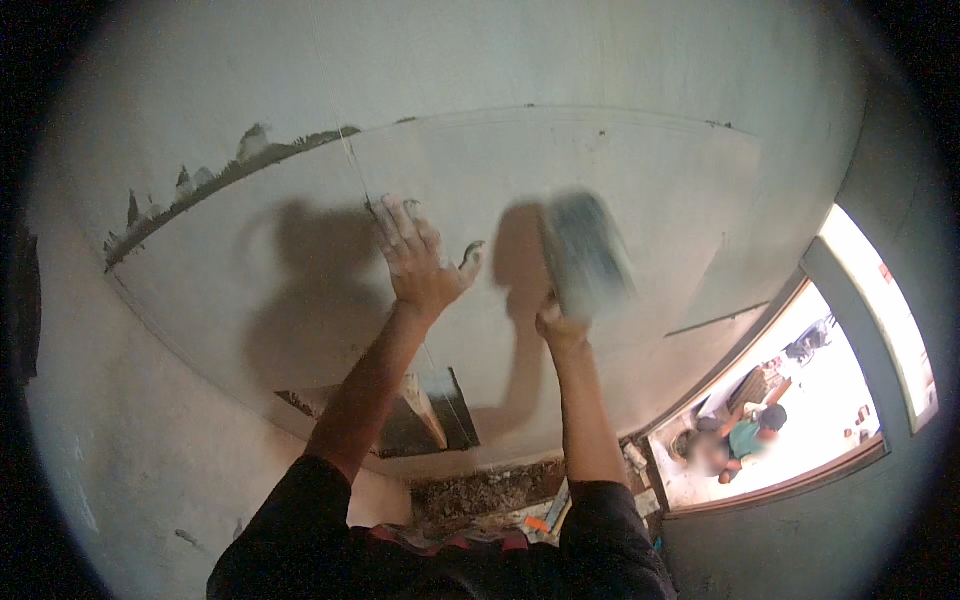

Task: The person secures a section of wall board using a mallet and then applies plaster to the seams and edges using a putty knife.

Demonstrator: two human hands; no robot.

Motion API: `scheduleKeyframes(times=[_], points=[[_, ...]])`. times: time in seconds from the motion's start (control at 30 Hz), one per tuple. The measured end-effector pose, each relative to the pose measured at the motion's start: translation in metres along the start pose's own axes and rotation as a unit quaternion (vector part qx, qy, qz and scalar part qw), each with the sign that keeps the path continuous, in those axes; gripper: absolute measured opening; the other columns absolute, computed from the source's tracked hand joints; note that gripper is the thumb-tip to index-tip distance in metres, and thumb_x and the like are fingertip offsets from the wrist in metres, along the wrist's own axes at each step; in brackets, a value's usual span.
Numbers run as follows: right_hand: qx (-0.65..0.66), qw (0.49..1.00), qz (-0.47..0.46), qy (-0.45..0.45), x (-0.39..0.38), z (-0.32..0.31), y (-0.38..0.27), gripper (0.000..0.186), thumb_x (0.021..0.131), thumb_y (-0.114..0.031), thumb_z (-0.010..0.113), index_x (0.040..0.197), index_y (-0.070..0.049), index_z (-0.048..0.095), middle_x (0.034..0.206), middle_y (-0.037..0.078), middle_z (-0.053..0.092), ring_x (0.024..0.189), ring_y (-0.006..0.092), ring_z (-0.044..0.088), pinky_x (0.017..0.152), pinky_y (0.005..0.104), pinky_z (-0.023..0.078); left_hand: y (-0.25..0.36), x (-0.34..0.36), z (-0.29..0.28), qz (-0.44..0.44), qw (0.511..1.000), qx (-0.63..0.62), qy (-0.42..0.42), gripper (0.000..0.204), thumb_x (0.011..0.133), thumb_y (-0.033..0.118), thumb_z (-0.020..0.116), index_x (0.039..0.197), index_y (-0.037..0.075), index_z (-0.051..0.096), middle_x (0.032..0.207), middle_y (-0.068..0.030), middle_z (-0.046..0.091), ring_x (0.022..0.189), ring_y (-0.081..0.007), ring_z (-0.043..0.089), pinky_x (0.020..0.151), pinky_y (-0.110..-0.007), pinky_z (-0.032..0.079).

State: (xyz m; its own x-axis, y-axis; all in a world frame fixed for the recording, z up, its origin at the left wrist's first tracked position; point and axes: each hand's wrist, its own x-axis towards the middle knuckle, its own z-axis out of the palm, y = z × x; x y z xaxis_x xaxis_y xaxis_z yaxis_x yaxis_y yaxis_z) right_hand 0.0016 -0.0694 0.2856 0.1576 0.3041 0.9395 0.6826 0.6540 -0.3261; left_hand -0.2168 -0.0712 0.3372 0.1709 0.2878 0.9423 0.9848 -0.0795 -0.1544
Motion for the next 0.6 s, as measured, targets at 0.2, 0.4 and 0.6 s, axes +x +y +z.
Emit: scheduleKeyframes(times=[0.2, 0.4, 0.6], points=[[0.165, 0.978, 0.117, 0.055, 0.012, -0.029, -0.029, 0.03, 0.101, -0.027, 0.048, 0.086, -0.002, 0.056, 0.065, 0.004, 0.051, 0.056, 0.0133, 0.047, 0.057, 0.0303, 0.041, 0.001, -0.003, -0.006, -0.004, 1.0, -0.006, -0.01, 0.105, 0.082, 0.064, 0.061, 0.141, -0.015, 0.024, 0.149, -0.045, 0.014, 0.138, -0.0619, 0.018, 0.107, -0.07, 0.023], [0.039, 0.99, 0.115, -0.072, -0.007, -0.011, 0.005, 0.037, 0.1, -0.029, 0.047, 0.077, -0.003, 0.059, 0.067, 0.01, 0.059, 0.059, 0.0279, 0.054, 0.059, 0.0365, 0.043, -0.001, -0.005, 0.0, 0.007, 1.0, -0.007, -0.001, 0.108, 0.082, 0.064, 0.061, 0.143, -0.015, 0.02, 0.149, -0.0443, 0.015, 0.138, -0.0622, 0.017, 0.108, -0.069, 0.023], [0.113, 0.988, 0.008, 0.107, 0.002, 0.005, -0.003, 0.03, 0.099, -0.026, 0.05, 0.09, 0.0, 0.062, 0.086, 0.021, 0.064, 0.078, 0.0363, 0.061, 0.07, 0.0434, 0.048, 0.002, 0.006, -0.005, -0.005, 0.999, 0.04, 0.018, 0.102, 0.082, 0.069, 0.055, 0.138, -0.015, 0.034, 0.147, -0.0409, 0.024, 0.135, -0.0579, 0.029, 0.109, -0.066, 0.028]])
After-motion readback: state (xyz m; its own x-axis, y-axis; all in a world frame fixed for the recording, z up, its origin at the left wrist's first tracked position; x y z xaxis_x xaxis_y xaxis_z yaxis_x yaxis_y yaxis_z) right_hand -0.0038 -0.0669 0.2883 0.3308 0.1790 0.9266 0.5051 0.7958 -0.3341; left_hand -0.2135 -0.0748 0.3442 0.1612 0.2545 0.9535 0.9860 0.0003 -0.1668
